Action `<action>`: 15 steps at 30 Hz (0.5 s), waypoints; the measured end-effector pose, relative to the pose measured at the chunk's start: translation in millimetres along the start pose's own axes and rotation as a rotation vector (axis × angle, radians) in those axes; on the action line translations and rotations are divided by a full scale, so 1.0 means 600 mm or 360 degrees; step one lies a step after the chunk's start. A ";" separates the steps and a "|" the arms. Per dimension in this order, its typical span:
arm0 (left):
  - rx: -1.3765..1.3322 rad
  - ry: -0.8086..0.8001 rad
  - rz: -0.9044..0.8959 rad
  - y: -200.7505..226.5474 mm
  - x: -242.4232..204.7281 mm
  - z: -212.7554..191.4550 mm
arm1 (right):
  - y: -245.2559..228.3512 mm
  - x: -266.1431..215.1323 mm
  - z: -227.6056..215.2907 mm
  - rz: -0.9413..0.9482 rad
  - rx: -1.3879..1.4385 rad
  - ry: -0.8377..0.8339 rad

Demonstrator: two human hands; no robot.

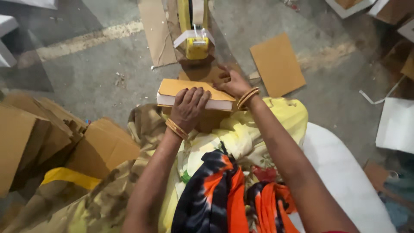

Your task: The person assembles small cardboard boxes by folding brown cardboard sheets and inserting white foam inserts. They use a tape dispenser to seal the boxes and place the finished units aside.

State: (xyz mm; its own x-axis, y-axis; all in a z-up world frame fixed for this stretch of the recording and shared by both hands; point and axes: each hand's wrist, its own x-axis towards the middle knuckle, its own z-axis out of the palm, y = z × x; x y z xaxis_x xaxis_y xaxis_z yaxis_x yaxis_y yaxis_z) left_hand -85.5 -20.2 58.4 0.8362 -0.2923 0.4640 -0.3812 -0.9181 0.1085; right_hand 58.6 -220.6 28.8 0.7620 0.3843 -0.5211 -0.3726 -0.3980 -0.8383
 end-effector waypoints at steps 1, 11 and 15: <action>-0.0011 0.0004 -0.0005 -0.002 0.002 -0.001 | -0.008 0.007 0.001 -0.0011 -0.0122 0.0024; 0.0031 -0.0019 -0.0031 0.000 -0.005 -0.003 | -0.011 -0.062 -0.005 -0.0155 0.0004 -0.0171; 0.0066 -0.0047 -0.0017 0.001 0.000 -0.004 | 0.027 -0.032 -0.010 -0.0056 -0.0086 -0.0169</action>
State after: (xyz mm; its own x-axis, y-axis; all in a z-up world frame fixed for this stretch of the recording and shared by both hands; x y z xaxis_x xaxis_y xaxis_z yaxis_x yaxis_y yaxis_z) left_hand -86.8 -19.8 60.4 0.8516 -0.2895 0.4370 -0.3558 -0.9314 0.0763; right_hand 41.2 -239.3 26.2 0.7127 0.4839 -0.5079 -0.3154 -0.4257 -0.8481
